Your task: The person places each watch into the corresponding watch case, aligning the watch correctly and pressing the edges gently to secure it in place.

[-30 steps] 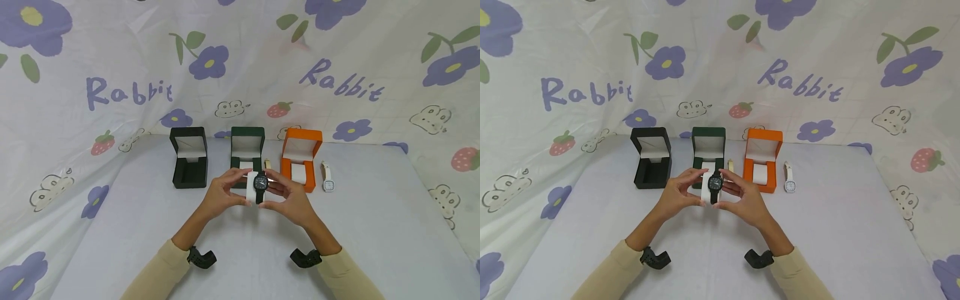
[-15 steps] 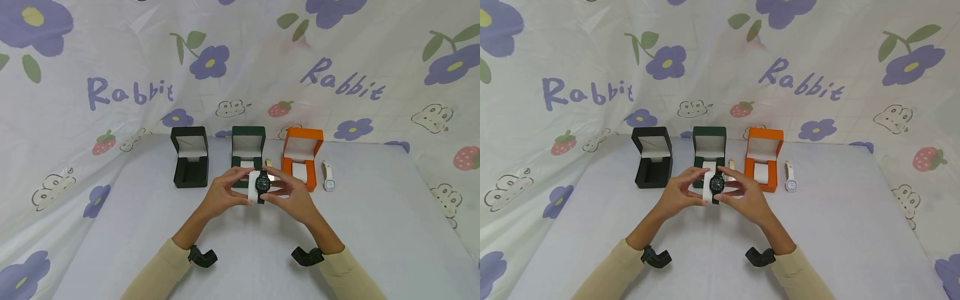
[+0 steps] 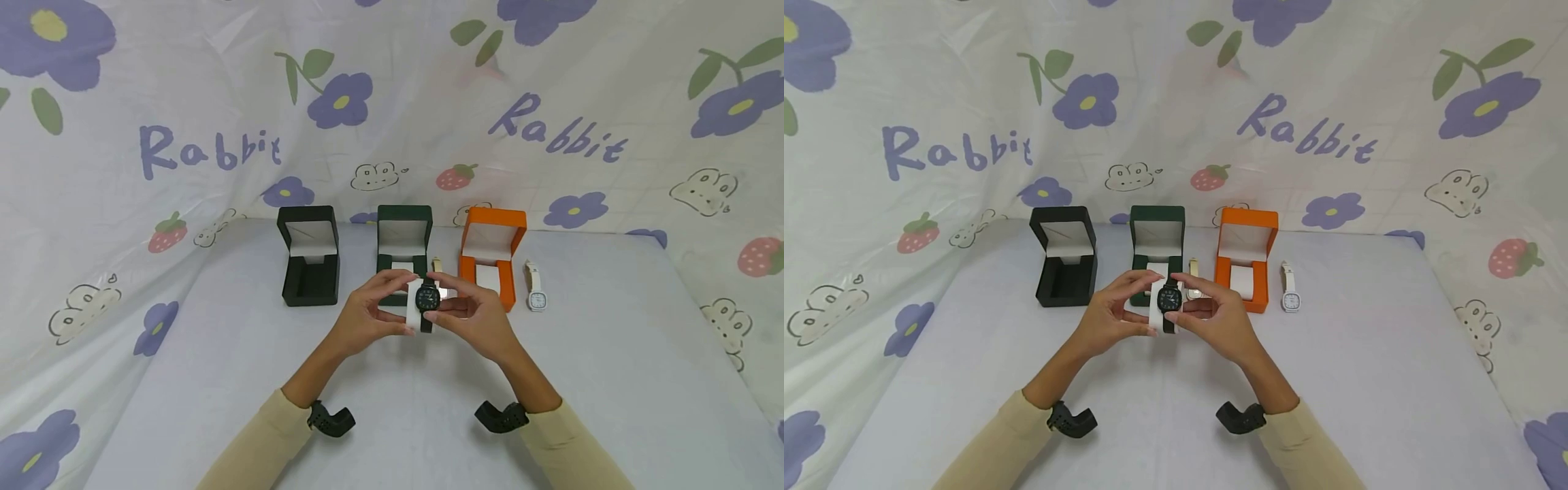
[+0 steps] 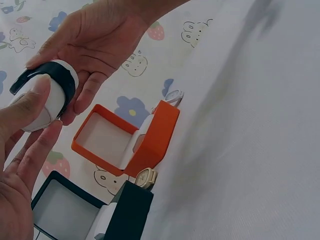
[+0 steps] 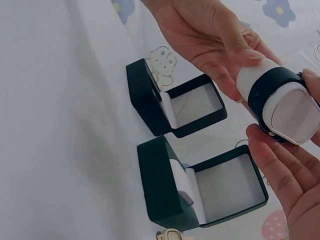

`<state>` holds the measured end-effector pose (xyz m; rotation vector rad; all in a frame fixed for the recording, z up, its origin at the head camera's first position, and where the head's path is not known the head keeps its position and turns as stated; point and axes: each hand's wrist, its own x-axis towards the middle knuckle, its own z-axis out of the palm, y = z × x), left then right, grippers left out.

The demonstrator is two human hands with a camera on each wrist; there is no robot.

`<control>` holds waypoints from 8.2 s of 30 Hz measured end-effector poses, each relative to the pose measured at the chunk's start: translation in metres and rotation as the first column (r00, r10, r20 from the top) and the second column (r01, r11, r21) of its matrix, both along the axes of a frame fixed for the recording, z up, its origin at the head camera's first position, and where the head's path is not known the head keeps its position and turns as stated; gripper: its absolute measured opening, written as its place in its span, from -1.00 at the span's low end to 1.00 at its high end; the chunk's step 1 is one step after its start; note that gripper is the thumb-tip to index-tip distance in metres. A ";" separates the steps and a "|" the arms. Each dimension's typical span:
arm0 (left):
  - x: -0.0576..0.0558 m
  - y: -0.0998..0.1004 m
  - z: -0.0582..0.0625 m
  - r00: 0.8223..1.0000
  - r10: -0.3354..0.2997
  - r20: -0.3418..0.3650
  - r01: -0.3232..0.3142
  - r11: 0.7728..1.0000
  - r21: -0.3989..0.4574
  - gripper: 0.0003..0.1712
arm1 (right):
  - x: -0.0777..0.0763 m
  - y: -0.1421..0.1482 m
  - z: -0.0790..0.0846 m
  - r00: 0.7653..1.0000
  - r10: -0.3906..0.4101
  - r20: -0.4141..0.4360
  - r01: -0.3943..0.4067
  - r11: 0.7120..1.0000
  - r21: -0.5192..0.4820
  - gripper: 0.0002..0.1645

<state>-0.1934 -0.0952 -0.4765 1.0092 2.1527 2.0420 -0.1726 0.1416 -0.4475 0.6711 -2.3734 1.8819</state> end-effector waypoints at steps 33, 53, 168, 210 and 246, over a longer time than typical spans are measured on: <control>-0.001 0.000 0.000 1.000 0.015 0.007 -0.015 1.000 0.003 -0.04 | -0.001 -0.008 -0.011 0.995 0.095 0.002 -0.093 0.978 -0.188 -0.27; -0.001 0.000 0.001 0.999 0.033 -0.028 -0.033 0.999 -0.007 -0.05 | -0.003 -0.007 -0.014 0.995 0.096 0.036 -0.088 0.980 -0.180 -0.17; -0.007 -0.068 -0.002 0.992 0.115 0.049 -0.110 0.990 -0.082 -0.05 | -0.027 -0.056 -0.004 0.963 0.214 -0.165 -0.196 0.973 0.119 0.00; -0.023 -0.142 -0.009 0.986 0.158 0.057 -0.145 0.972 -0.186 -0.04 | -0.061 -0.126 -0.031 0.945 0.256 -0.205 -0.230 0.962 0.145 -0.05; -0.061 -0.182 -0.028 0.964 0.263 -0.023 -0.252 0.890 -0.379 -0.07 | -0.089 -0.168 -0.051 0.988 0.081 -0.132 -0.021 0.916 0.401 -0.04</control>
